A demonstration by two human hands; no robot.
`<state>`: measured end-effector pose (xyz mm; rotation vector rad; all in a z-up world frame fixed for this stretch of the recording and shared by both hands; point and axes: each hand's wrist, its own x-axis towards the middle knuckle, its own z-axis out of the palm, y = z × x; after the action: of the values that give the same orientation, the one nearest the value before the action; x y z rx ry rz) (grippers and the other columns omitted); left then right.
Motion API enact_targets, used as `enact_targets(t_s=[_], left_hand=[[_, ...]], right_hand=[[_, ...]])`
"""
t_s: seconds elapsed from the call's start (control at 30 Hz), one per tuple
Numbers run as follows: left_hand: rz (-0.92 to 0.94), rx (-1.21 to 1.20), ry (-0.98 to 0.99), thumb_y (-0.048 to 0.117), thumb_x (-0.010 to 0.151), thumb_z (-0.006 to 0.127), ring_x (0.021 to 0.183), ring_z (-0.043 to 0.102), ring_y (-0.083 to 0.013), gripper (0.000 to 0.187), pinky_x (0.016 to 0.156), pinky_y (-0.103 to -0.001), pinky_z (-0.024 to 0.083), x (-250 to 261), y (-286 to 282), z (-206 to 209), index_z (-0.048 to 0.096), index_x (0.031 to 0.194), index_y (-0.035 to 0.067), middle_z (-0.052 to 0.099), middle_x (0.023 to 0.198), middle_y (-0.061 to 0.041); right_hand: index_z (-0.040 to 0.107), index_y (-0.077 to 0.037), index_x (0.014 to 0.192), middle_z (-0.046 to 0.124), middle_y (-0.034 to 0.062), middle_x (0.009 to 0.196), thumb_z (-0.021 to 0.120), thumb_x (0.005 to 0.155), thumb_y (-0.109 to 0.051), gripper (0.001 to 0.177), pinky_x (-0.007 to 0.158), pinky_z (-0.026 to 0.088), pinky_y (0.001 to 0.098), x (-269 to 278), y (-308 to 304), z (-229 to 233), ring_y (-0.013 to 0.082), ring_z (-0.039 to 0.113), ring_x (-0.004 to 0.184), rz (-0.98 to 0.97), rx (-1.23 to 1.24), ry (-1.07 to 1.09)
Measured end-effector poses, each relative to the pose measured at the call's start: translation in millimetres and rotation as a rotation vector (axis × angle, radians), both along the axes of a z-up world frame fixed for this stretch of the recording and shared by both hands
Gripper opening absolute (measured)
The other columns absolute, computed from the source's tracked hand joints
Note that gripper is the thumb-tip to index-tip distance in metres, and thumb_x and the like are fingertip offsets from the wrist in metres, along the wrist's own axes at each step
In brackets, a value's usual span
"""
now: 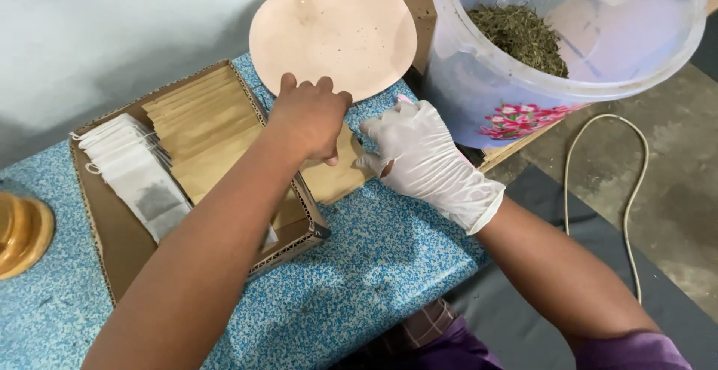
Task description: Placing individual tea bags into paper envelopes and sealing them using a handheld heat sealer
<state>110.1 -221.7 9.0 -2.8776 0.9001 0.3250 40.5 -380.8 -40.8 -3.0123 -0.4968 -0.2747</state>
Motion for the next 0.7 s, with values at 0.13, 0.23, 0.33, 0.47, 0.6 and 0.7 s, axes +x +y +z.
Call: enact_targets(t_s=[0.13,0.23,0.33,0.47,0.6,0.7], left_hand=[[0.043,-0.005,0.027,0.030,0.055,0.098,0.101,0.067,-0.0369,0.085,0.097,-0.049,0.037,4,4,-1,0.065,0.130,0.009,0.068,0.104,-0.017],[0.051,0.003,0.038,0.032,0.055,0.099,0.107,0.065,-0.0372,0.089,0.100,-0.049,0.035,5,6,3,0.062,0.133,0.011,0.067,0.108,-0.016],[0.058,0.015,0.030,0.036,0.053,0.099,0.105,0.065,-0.0356,0.091,0.099,-0.047,0.035,7,6,2,0.062,0.132,0.012,0.068,0.105,-0.015],[0.086,0.014,0.045,0.039,0.055,0.098,0.104,0.067,-0.0361,0.088,0.100,-0.048,0.036,0,8,11,0.062,0.129,0.009,0.069,0.105,-0.016],[0.120,0.038,0.094,0.030,0.060,0.098,0.101,0.069,-0.0367,0.083,0.102,-0.050,0.038,-2,8,13,0.060,0.130,0.008,0.069,0.105,-0.016],[0.134,0.001,0.098,0.026,0.060,0.096,0.095,0.071,-0.0383,0.079,0.098,-0.051,0.042,5,9,0,0.061,0.127,0.005,0.069,0.099,-0.017]], right_hand=[[0.073,-0.025,0.108,0.073,0.0051,0.089,0.076,0.078,-0.052,0.041,0.092,0.046,0.0452,-6,18,12,0.0291,0.066,0.101,0.026,-0.027,0.123],[0.074,-0.023,0.104,0.072,0.0040,0.084,0.074,0.078,-0.056,0.042,0.089,0.049,0.0418,-11,29,11,0.0279,0.067,0.097,-0.019,-0.093,0.170],[0.072,-0.020,0.106,0.073,0.0063,0.088,0.075,0.079,-0.053,0.044,0.090,0.050,0.0431,-3,30,2,0.0293,0.067,0.102,0.006,-0.026,0.244],[0.071,-0.019,0.110,0.074,0.0079,0.094,0.076,0.079,-0.050,0.044,0.096,0.048,0.0439,-2,32,9,0.0318,0.065,0.110,0.006,0.072,0.334],[0.071,-0.022,0.115,0.074,0.0075,0.102,0.076,0.080,-0.046,0.043,0.106,0.041,0.0451,-2,30,10,0.0325,0.060,0.120,0.005,0.177,0.438],[0.071,-0.020,0.113,0.074,0.0078,0.103,0.080,0.078,-0.047,0.045,0.106,0.041,0.0459,-2,27,13,0.0333,0.061,0.121,0.034,0.188,0.447]])
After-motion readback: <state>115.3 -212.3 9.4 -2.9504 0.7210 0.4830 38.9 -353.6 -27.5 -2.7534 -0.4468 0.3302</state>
